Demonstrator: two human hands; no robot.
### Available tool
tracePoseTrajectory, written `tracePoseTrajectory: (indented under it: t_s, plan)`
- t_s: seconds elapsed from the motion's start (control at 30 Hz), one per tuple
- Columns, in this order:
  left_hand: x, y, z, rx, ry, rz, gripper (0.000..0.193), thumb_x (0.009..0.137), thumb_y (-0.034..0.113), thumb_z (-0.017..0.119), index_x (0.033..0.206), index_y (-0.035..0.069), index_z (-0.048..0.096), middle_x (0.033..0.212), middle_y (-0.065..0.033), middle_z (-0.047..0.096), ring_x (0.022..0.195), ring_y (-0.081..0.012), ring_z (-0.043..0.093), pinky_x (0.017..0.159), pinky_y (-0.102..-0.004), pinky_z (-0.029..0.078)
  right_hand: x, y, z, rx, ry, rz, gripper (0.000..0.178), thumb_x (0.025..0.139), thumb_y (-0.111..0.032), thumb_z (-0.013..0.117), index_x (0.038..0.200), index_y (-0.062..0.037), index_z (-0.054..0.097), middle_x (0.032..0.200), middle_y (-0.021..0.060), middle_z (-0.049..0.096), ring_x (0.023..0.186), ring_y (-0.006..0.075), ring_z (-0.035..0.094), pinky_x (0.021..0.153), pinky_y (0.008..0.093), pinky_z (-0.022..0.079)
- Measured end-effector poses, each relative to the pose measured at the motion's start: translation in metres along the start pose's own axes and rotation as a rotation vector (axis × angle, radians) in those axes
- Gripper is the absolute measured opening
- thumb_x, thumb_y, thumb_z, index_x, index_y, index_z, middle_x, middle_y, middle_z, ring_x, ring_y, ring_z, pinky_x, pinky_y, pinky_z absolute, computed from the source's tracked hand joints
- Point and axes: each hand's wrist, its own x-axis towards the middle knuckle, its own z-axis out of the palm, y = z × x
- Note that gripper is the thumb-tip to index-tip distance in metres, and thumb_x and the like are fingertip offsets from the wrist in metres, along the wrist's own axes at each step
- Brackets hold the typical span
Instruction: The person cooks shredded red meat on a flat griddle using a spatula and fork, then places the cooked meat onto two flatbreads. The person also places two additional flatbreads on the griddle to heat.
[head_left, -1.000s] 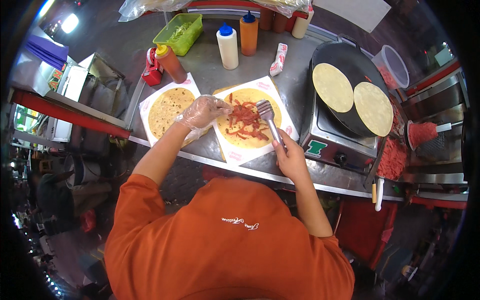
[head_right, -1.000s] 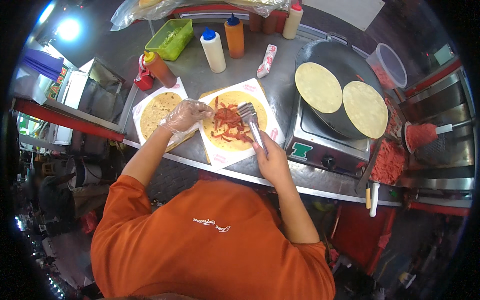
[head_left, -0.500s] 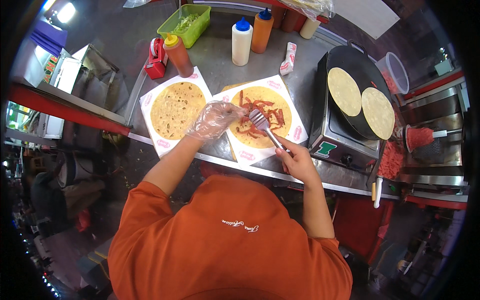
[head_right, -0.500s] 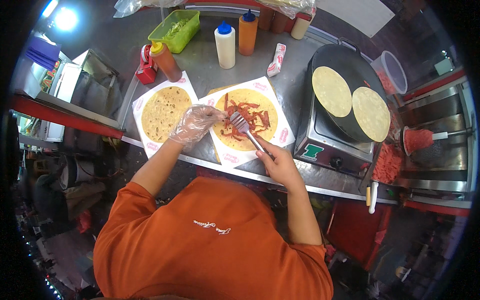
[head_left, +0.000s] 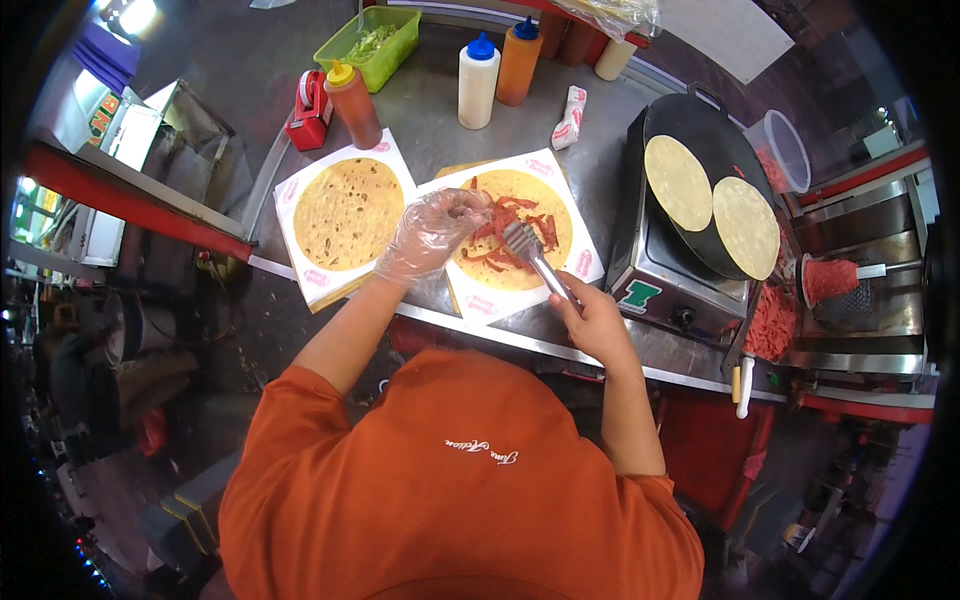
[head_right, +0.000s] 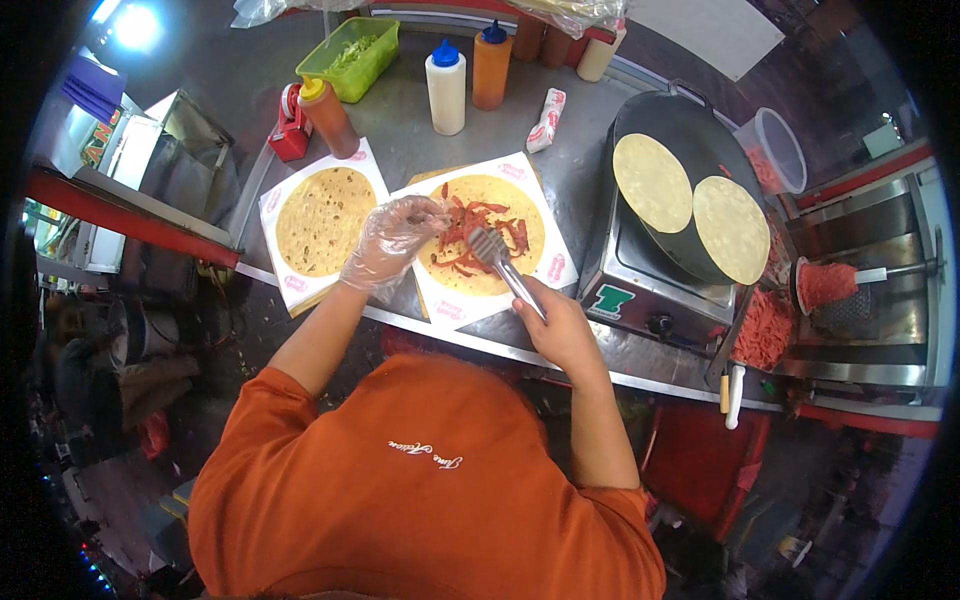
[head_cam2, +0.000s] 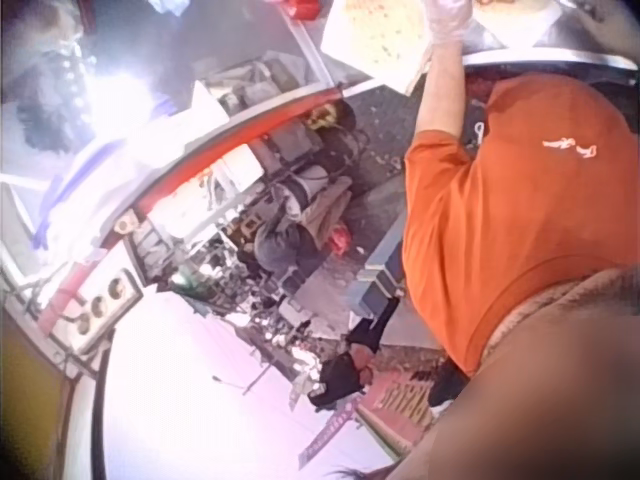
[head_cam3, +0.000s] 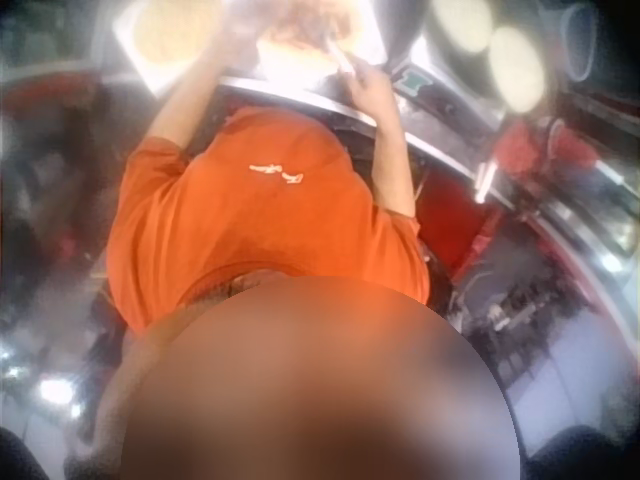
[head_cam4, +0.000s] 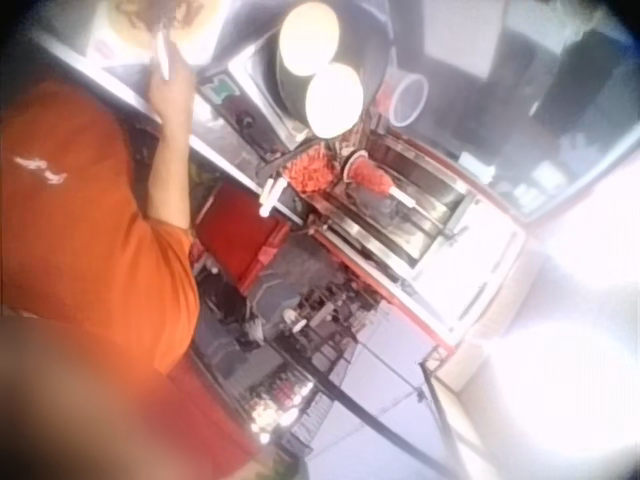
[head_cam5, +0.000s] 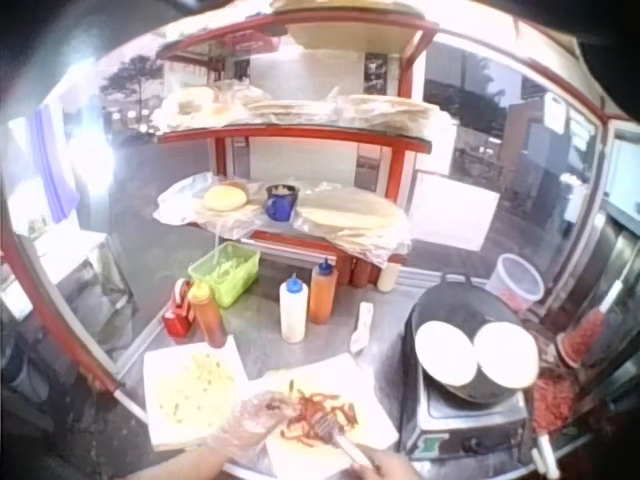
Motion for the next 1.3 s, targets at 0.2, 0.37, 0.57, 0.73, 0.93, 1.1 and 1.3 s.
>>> tracePoseTrajectory:
  t_s: [0.2, 0.37, 0.57, 0.73, 0.93, 1.1, 1.3]
  plan:
    - [0.005, 0.035, -0.004, -0.373, 0.000, -0.397, 0.029, 0.096, 0.010, 0.080, 0.122, 0.008, 0.067, 0.120, -0.0009, 0.067, 0.108, -0.0097, 0.063, 0.099, -0.0297, 0.051, -0.004, 0.004, -0.018, 0.638, -0.174, 0.371, 0.047, 0.108, -0.024, 0.066, 0.150, -0.0051, 0.059, 0.091, 0.0033, 0.067, 0.057, 0.0070, 0.057, 0.049, 0.0241, 0.045]
    - [-0.006, 0.039, 0.005, -0.403, -0.039, -0.335, 0.027, 0.096, 0.007, 0.079, 0.120, 0.008, 0.066, 0.114, -0.0011, 0.068, 0.103, -0.0086, 0.063, 0.091, -0.0255, 0.052, -0.003, 0.002, -0.010, 0.794, -0.288, 0.353, 0.045, 0.110, -0.016, 0.061, 0.152, -0.0007, 0.056, 0.093, 0.0038, 0.069, 0.053, 0.0068, 0.055, 0.046, 0.0230, 0.043]
    - [-0.031, 0.034, 0.026, -0.143, 0.218, -0.257, 0.007, 0.097, 0.007, 0.076, 0.102, 0.005, 0.072, 0.087, 0.0014, 0.071, 0.082, -0.0088, 0.066, 0.078, -0.0285, 0.056, -0.016, -0.009, 0.012, 0.307, -0.153, 0.256, 0.043, 0.104, -0.020, 0.070, 0.145, -0.0105, 0.066, 0.079, 0.0057, 0.069, 0.062, 0.0179, 0.064, 0.058, 0.0374, 0.052]
    - [-0.086, 0.064, 0.035, 0.434, 0.005, 0.012, 0.013, 0.097, 0.018, 0.071, 0.100, 0.006, 0.076, 0.095, -0.0167, 0.075, 0.085, -0.0291, 0.074, 0.081, -0.0381, 0.058, -0.019, -0.025, 0.019, -0.128, -0.053, -0.012, 0.037, 0.101, -0.023, 0.069, 0.136, -0.0133, 0.071, 0.084, 0.0149, 0.069, 0.075, 0.0368, 0.069, 0.068, 0.0465, 0.055]
    - [-0.123, 0.075, -0.024, 0.638, -0.763, -0.188, 0.037, 0.105, 0.040, 0.061, 0.103, 0.009, 0.080, 0.095, -0.0153, 0.076, 0.085, -0.0303, 0.074, 0.082, -0.0414, 0.058, -0.009, -0.029, -0.001, -0.270, -0.099, 0.050, 0.042, 0.098, -0.028, 0.073, 0.137, -0.0123, 0.070, 0.087, 0.0152, 0.069, 0.079, 0.0367, 0.070, 0.070, 0.0473, 0.055]
    - [-0.027, 0.038, -0.032, 0.820, -0.119, 0.727, 0.034, 0.108, 0.032, 0.055, 0.128, 0.012, 0.074, 0.114, -0.0146, 0.075, 0.103, -0.0325, 0.071, 0.095, -0.0463, 0.054, -0.009, -0.025, -0.016, -0.229, -0.071, 0.123, 0.044, 0.098, -0.030, 0.073, 0.138, -0.0106, 0.069, 0.098, 0.0191, 0.072, 0.088, 0.0394, 0.071, 0.077, 0.0470, 0.055]
    - [0.090, -0.022, -0.014, 0.870, -0.481, 0.162, 0.033, 0.097, 0.034, 0.072, 0.110, 0.005, 0.077, 0.108, -0.0171, 0.074, 0.107, -0.0360, 0.069, 0.096, -0.0465, 0.053, -0.032, -0.026, -0.012, -0.110, 0.067, 0.267, 0.045, 0.099, -0.024, 0.074, 0.138, -0.0024, 0.067, 0.109, 0.0229, 0.074, 0.098, 0.0394, 0.073, 0.085, 0.0438, 0.056]
